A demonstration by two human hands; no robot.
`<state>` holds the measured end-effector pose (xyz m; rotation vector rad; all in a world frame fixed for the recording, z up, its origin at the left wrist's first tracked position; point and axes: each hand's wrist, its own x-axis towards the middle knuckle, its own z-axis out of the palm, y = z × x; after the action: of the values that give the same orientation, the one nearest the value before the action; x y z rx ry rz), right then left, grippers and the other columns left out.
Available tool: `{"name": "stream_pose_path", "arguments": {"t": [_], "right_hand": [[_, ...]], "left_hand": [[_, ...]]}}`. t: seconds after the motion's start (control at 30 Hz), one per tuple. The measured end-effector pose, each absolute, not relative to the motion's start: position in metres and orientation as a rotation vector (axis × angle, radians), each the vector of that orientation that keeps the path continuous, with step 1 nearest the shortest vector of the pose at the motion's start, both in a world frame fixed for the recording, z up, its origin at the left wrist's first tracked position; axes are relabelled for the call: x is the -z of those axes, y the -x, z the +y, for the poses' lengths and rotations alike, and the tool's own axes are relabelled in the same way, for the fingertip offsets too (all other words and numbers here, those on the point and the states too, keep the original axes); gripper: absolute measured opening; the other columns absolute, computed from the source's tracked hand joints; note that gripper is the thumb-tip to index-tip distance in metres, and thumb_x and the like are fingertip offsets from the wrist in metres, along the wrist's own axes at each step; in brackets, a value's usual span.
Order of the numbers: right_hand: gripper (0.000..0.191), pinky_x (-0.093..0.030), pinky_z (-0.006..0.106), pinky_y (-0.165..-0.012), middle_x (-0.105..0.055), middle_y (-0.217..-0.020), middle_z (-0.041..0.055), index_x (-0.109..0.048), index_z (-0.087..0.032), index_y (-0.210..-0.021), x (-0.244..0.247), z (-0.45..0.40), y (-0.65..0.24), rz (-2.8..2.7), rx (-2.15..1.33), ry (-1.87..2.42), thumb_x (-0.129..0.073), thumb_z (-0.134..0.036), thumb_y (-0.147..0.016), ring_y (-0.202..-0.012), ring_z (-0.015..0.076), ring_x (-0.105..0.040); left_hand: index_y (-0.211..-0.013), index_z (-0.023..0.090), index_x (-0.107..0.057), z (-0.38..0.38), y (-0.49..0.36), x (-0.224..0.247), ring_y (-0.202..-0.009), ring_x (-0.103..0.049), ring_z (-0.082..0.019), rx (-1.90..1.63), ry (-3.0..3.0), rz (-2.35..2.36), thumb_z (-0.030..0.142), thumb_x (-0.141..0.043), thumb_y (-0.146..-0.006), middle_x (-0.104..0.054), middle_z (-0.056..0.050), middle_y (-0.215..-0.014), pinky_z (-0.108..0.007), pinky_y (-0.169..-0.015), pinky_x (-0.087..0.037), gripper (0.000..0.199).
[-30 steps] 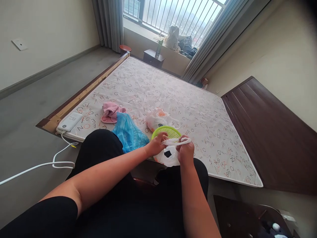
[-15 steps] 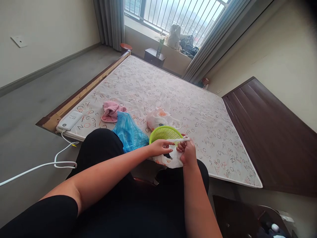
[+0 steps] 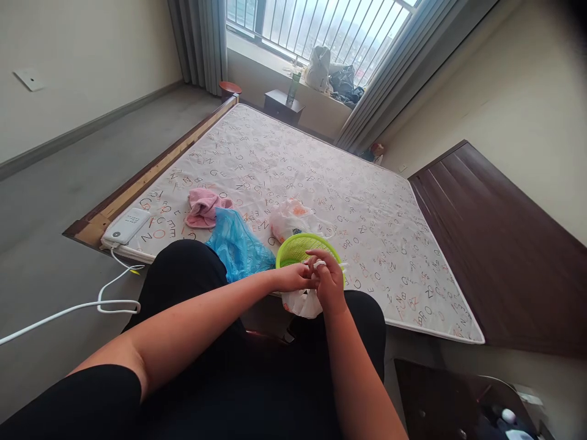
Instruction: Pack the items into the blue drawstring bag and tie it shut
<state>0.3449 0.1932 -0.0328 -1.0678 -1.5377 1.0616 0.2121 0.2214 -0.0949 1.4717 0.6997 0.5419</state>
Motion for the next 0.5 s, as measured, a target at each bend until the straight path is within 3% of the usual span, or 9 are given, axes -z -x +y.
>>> {"name": "stream_pose_path", "arguments": {"t": [0.07, 0.2, 0.27, 0.33, 0.5], "right_hand": [[0.033, -0.051, 0.038, -0.088, -0.064, -0.088, 0.0031, -0.071, -0.024, -0.114, 0.031, 0.200, -0.354, -1.735, -0.933, 1.141, -0.045, -0.028, -0.095, -0.085, 0.0194, -0.061], [0.037, -0.044, 0.045, -0.106, -0.070, -0.119, 0.0073, -0.070, -0.025, -0.123, 0.025, 0.215, -0.381, -2.086, -0.798, 1.303, -0.057, -0.032, -0.090, -0.116, 0.0266, -0.061], [0.036, -0.047, 0.043, -0.099, -0.072, -0.118, 0.0076, -0.071, -0.024, -0.120, 0.021, 0.218, -0.398, -2.133, -0.842, 1.464, -0.064, -0.038, -0.088, -0.110, 0.0276, -0.064], [0.028, -0.049, 0.036, -0.084, -0.075, -0.101, 0.0056, -0.074, -0.024, -0.109, 0.016, 0.216, -0.413, -2.094, -0.904, 1.594, -0.067, -0.043, -0.089, -0.092, 0.0251, -0.066], [0.015, -0.038, 0.029, -0.067, -0.068, -0.078, 0.0026, -0.070, -0.025, -0.087, 0.013, 0.199, -0.406, -1.873, -0.831, 1.604, -0.065, -0.039, -0.090, -0.073, 0.0212, -0.057]], "left_hand": [[-0.075, 0.014, -0.075, 0.218, -0.212, 0.093, -0.066, -0.057, -0.015, -0.503, -1.555, 0.690, 0.031, -0.073, -0.088, -0.062, -0.003, -0.068, -0.027, -0.064, -0.041, 0.022], [-0.097, 0.015, -0.080, 0.209, -0.210, 0.088, -0.060, -0.054, -0.013, -0.488, -1.511, 0.651, 0.038, -0.068, -0.094, -0.062, -0.001, -0.068, -0.027, -0.064, -0.043, 0.026], [-0.100, 0.012, -0.077, 0.209, -0.209, 0.087, -0.058, -0.053, -0.012, -0.532, -1.394, 0.685, 0.042, -0.066, -0.095, -0.060, -0.001, -0.065, -0.027, -0.063, -0.044, 0.032], [-0.101, 0.010, -0.075, 0.212, -0.208, 0.087, -0.057, -0.054, -0.011, -0.641, -1.268, 0.715, 0.044, -0.069, -0.092, -0.061, -0.001, -0.066, -0.026, -0.062, -0.044, 0.036], [-0.097, 0.011, -0.072, 0.223, -0.209, 0.085, -0.052, -0.052, -0.009, -0.924, -1.100, 0.785, 0.047, -0.073, -0.087, -0.065, -0.002, -0.068, -0.023, -0.055, -0.041, 0.037]]}}
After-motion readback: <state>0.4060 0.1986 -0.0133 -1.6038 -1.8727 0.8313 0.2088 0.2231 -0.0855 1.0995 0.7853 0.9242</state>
